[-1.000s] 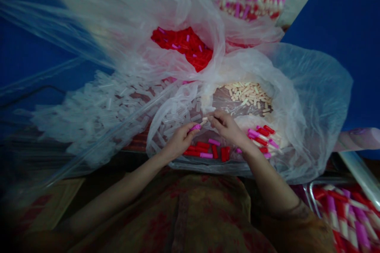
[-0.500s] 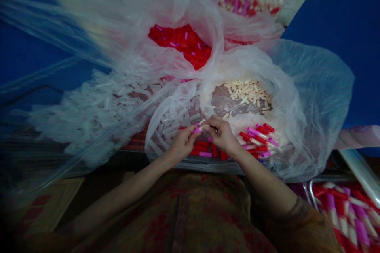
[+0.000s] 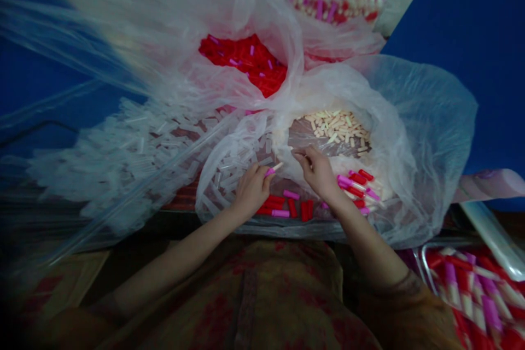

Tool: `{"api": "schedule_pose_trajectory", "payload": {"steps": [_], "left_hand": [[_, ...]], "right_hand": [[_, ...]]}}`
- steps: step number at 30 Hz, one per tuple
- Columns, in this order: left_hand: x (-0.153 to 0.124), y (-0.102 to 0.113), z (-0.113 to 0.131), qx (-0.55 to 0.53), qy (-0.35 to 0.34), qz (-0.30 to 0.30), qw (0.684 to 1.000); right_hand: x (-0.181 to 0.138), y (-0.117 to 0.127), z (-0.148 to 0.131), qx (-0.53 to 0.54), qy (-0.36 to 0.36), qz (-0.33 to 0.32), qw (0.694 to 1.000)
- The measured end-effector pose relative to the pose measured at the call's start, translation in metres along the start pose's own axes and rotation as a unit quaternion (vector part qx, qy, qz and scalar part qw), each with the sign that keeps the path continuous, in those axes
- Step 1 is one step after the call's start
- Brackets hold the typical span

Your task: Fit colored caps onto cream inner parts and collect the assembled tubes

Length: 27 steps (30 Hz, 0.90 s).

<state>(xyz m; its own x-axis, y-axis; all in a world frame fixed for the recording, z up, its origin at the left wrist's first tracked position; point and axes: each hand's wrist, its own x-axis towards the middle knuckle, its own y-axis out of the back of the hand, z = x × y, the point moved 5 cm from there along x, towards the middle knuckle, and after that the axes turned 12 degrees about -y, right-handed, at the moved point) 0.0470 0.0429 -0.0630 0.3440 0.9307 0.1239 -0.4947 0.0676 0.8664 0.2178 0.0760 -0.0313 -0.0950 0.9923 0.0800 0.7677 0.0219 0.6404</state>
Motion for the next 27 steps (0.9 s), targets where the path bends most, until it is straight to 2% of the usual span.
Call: {"api": "schedule_pose_trajectory", "payload": {"steps": [1,3,6,10,13,18,22,24,26,27], "left_hand": [[0.002,0.000,-0.001,0.026,0.006,-0.006,1.000],[0.005,-0.002,-0.003,0.062,0.011,-0.023,0.998],[0.006,-0.002,0.000,0.102,0.006,-0.030,0.994],[0.000,0.003,0.018,0.151,-0.065,0.016,0.986],[-0.009,0.002,0.030,0.109,-0.110,0.015,0.988],[-0.011,-0.009,0.032,-0.080,-0.076,0.007,0.994],[-0.008,-0.019,0.025,-0.306,-0.041,0.017,0.951],[-0.010,-0.014,0.018,-0.308,-0.028,0.061,0.949],[-0.012,-0.007,0.015,-0.220,-0.028,0.083,0.971],[-0.014,-0.005,0.015,-0.163,-0.035,0.067,0.984]], "right_hand": [[-0.003,0.002,0.001,-0.031,-0.004,-0.007,0.999],[-0.015,-0.005,0.002,-0.107,-0.008,-0.072,0.992],[-0.038,-0.025,0.003,-0.243,-0.019,-0.161,0.956],[-0.053,-0.040,0.002,-0.342,-0.008,-0.182,0.922],[-0.052,-0.037,0.002,-0.331,-0.007,-0.173,0.928],[-0.045,-0.028,0.001,-0.179,-0.041,-0.129,0.975],[-0.041,-0.032,-0.007,-0.089,-0.020,-0.140,0.986],[-0.038,-0.029,-0.009,-0.092,-0.007,-0.125,0.988],[-0.034,-0.018,-0.007,-0.097,-0.015,-0.089,0.991],[-0.031,-0.011,-0.004,-0.101,-0.023,-0.070,0.992]]}}
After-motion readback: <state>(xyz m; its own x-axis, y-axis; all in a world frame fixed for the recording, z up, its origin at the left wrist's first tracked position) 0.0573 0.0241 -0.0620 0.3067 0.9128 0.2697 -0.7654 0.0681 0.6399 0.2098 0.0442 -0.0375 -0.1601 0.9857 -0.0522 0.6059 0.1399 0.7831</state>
